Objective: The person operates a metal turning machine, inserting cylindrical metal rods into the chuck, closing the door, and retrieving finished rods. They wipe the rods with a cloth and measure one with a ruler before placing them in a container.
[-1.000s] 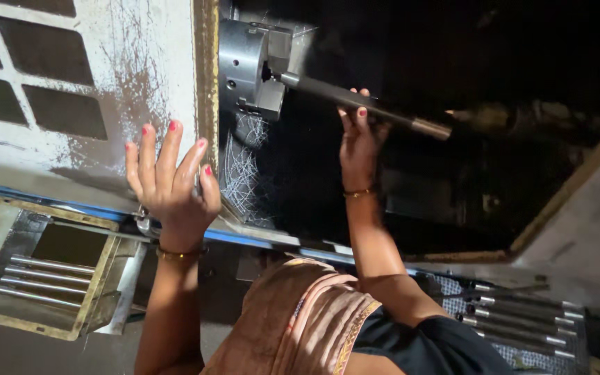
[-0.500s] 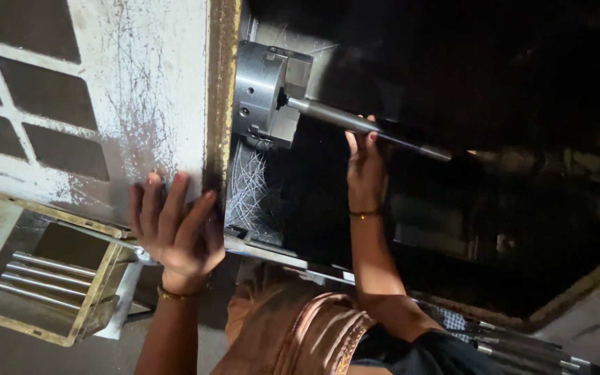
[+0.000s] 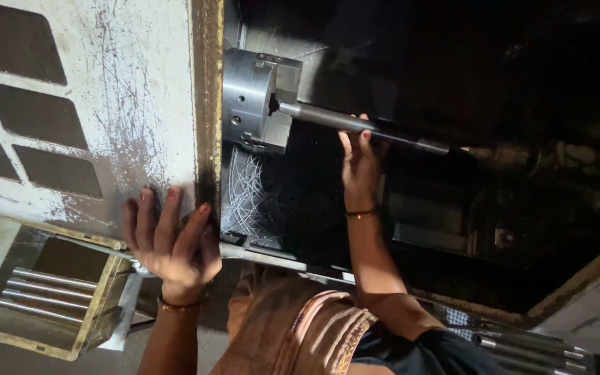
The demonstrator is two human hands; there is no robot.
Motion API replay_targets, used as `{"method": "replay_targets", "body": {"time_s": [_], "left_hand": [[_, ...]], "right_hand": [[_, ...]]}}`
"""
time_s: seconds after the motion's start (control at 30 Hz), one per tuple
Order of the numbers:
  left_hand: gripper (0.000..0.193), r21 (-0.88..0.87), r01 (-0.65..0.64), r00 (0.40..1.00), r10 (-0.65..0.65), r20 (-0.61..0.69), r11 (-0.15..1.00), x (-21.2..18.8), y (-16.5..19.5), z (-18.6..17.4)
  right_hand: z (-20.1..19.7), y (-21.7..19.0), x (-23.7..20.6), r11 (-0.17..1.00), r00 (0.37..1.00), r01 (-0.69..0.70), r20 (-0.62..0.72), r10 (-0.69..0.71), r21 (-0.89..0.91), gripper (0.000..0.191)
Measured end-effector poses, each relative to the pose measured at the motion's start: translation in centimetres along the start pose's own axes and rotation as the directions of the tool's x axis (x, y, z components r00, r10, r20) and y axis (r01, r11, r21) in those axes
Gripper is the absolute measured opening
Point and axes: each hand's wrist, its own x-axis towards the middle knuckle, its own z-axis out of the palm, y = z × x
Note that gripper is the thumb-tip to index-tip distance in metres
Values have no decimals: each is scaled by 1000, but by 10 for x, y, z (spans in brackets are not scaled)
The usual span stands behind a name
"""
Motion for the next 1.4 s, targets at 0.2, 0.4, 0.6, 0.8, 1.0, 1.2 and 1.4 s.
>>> {"method": "replay_targets", "body": {"time_s": [0.2, 0.4, 0.6, 0.8, 1.0, 1.2, 1.4], "left_hand": [[29, -4, -2, 1000, 2, -13, 1000, -4, 0, 0], [26, 40, 5, 1000, -6, 28, 999, -1, 7, -9], [26, 43, -20, 999, 19, 33, 999, -5, 11, -14], [32, 19, -30, 999, 30, 25, 999, -7, 9, -18], [28, -39, -17, 999, 19, 48, 999, -11, 11, -29], [25, -42, -23, 998, 26, 62, 999, -16, 10, -40], [27, -36, -36, 998, 37, 45, 999, -23, 8, -46]], "right_hand": [[-9, 0, 1, 998, 999, -42, -21, 41, -51, 40], [-33, 12, 17, 997, 997, -83, -7, 83, 4, 39], [-46, 17, 13, 994, 996, -87, 9, 87, -72, 43], [-43, 0, -38, 970, 983, -173, -86, 160, -173, 43], [-14, -74, -119, 909, 994, 103, 66, -83, -405, 31], [37, -215, -167, 602, 796, 603, 444, -412, -523, 22], [29, -328, -181, 308, 582, 809, 606, -542, -501, 16]]}}
